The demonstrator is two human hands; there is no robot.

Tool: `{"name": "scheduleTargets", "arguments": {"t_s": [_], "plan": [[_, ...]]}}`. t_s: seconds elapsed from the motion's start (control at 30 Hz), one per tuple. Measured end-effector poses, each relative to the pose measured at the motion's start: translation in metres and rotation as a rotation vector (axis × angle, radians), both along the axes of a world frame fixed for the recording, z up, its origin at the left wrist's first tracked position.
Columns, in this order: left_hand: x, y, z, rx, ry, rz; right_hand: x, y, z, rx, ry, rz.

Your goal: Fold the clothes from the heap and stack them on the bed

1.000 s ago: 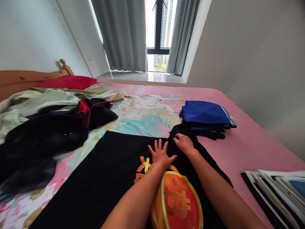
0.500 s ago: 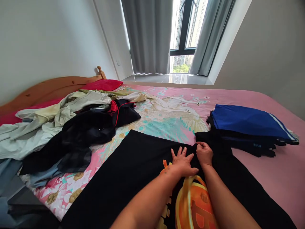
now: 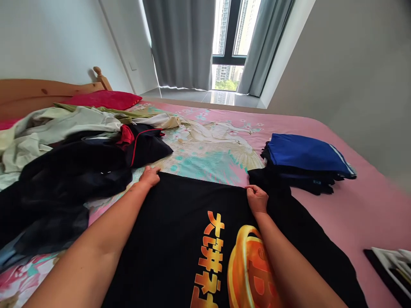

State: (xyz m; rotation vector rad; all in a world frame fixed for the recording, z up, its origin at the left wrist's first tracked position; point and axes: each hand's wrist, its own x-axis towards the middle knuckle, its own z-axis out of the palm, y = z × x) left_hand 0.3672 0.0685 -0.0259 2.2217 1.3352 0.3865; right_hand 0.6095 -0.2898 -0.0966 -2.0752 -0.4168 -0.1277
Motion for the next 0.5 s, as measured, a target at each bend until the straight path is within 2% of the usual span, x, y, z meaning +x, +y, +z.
{"name": "scheduleTargets", "arguments": {"t_s": [0.2, 0.4, 0.5], "plan": [[-0.010, 0.019, -0.009, -0.201, -0.148, 0.016, 0.004, 0.001, 0.008, -0.118, 0.042, 0.050], [-0.011, 0.026, -0.007, -0.305, -0.187, 0.013, 0.018, -0.010, 0.028, -0.335, 0.121, 0.313], [-0.006, 0.026, -0.004, -0.318, -0.177, 0.012, 0.014, -0.016, 0.028, -0.408, 0.089, 0.365]]}}
